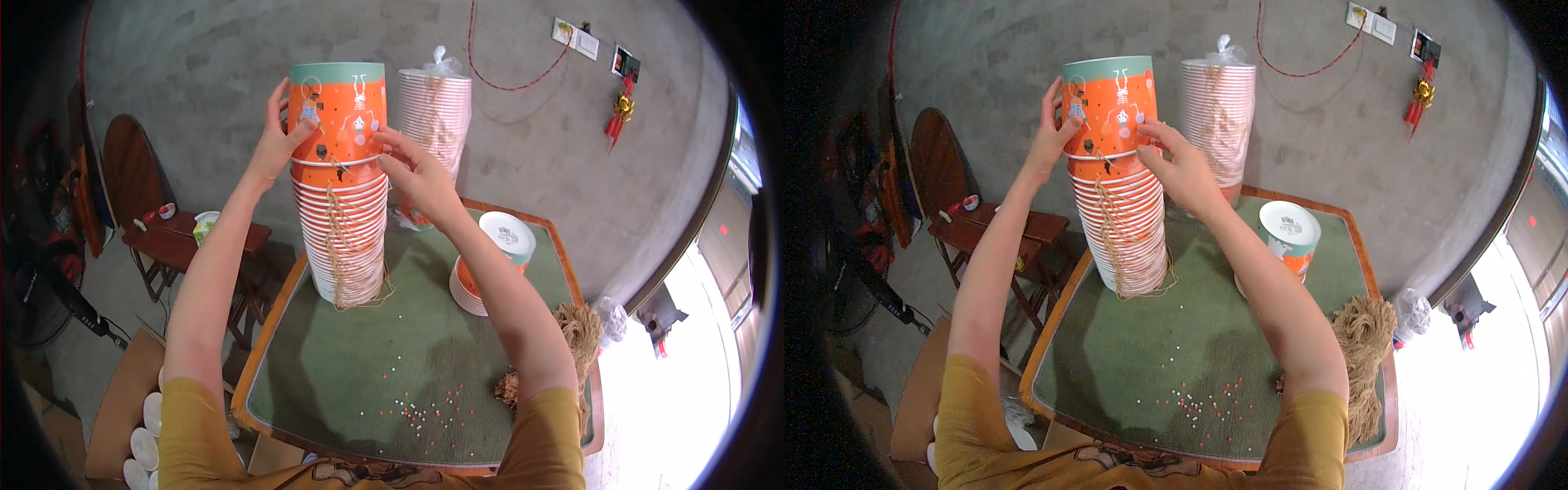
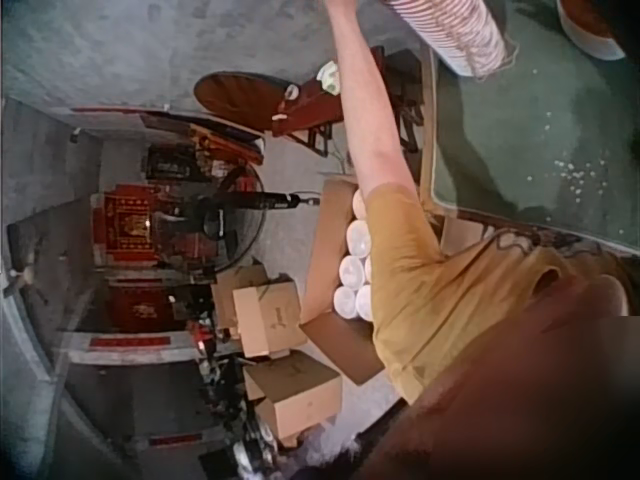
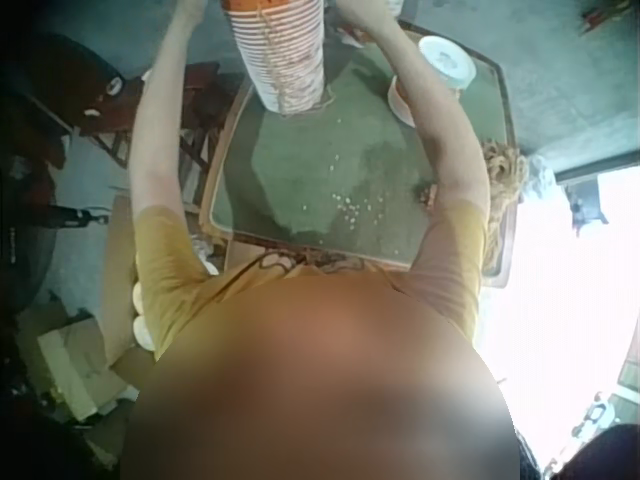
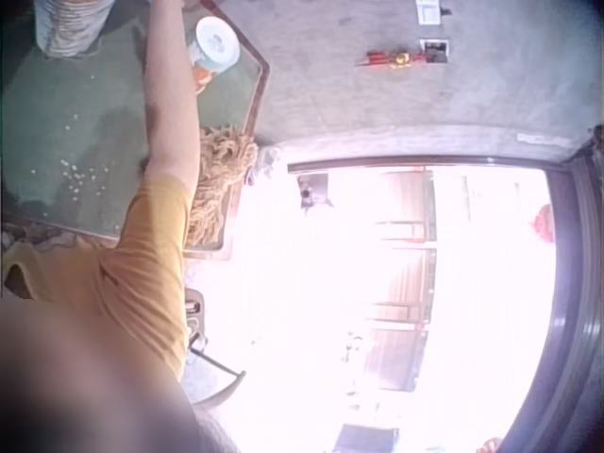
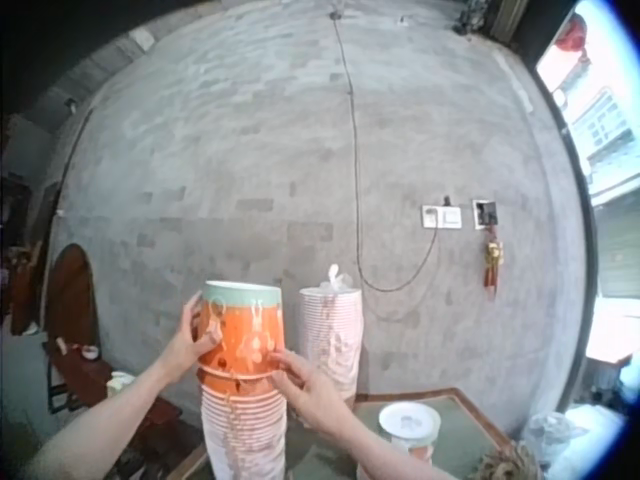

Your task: Attaching decorative strings and beads to festive paper cups.

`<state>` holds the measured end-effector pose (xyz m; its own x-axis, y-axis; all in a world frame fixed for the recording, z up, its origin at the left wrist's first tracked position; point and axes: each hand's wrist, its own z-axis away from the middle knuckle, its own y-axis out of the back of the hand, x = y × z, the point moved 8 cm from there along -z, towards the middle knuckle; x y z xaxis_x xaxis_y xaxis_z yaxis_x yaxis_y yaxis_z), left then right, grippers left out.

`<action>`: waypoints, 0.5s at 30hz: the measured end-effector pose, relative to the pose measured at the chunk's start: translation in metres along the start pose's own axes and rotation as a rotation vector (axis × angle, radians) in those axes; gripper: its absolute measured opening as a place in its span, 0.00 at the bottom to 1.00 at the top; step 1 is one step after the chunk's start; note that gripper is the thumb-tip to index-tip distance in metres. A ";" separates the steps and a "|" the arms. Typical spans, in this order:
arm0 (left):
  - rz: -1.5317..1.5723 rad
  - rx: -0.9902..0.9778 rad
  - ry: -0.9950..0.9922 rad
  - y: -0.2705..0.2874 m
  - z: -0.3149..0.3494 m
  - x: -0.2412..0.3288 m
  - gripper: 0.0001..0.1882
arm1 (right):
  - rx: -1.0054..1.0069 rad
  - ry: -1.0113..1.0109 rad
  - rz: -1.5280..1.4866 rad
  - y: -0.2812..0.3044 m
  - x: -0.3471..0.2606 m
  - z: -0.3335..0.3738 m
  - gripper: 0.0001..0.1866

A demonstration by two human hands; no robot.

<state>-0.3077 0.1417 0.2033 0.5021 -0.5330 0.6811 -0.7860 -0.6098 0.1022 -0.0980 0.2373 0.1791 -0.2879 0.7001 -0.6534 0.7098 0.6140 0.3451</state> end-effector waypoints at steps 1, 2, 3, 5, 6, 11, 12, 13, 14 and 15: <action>0.003 -0.002 0.000 -0.002 0.001 -0.002 0.58 | 0.001 0.008 0.000 0.001 0.002 0.003 0.22; -0.005 -0.002 -0.014 -0.003 0.003 -0.003 0.58 | 0.003 0.007 0.002 0.001 0.006 0.004 0.22; -0.014 -0.001 -0.027 -0.003 0.003 -0.003 0.58 | 0.001 0.010 -0.009 0.000 0.009 0.005 0.21; -0.010 0.001 -0.022 -0.004 0.005 -0.006 0.59 | -0.002 0.010 -0.023 -0.002 0.012 0.007 0.21; -0.006 0.004 -0.018 -0.004 0.006 -0.006 0.59 | -0.002 0.020 -0.023 -0.003 0.013 0.008 0.21; 0.010 0.001 -0.005 -0.003 0.007 -0.009 0.60 | 0.000 0.029 -0.029 -0.006 0.011 0.011 0.21; 0.012 0.001 0.004 -0.004 0.008 -0.010 0.60 | -0.027 0.007 -0.027 -0.007 0.012 0.012 0.20; 0.012 0.000 0.004 -0.004 0.009 -0.010 0.60 | -0.052 -0.016 -0.024 -0.009 0.012 0.013 0.20; 0.022 -0.006 0.010 -0.004 0.009 -0.010 0.60 | -0.052 -0.016 -0.024 -0.009 0.011 0.013 0.20; 0.032 -0.013 0.016 -0.005 0.009 -0.010 0.59 | -0.051 -0.018 -0.029 -0.009 0.010 0.014 0.20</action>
<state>-0.3058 0.1450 0.1897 0.4714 -0.5426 0.6953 -0.8060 -0.5850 0.0899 -0.0983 0.2343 0.1601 -0.2955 0.6755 -0.6756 0.6678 0.6518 0.3596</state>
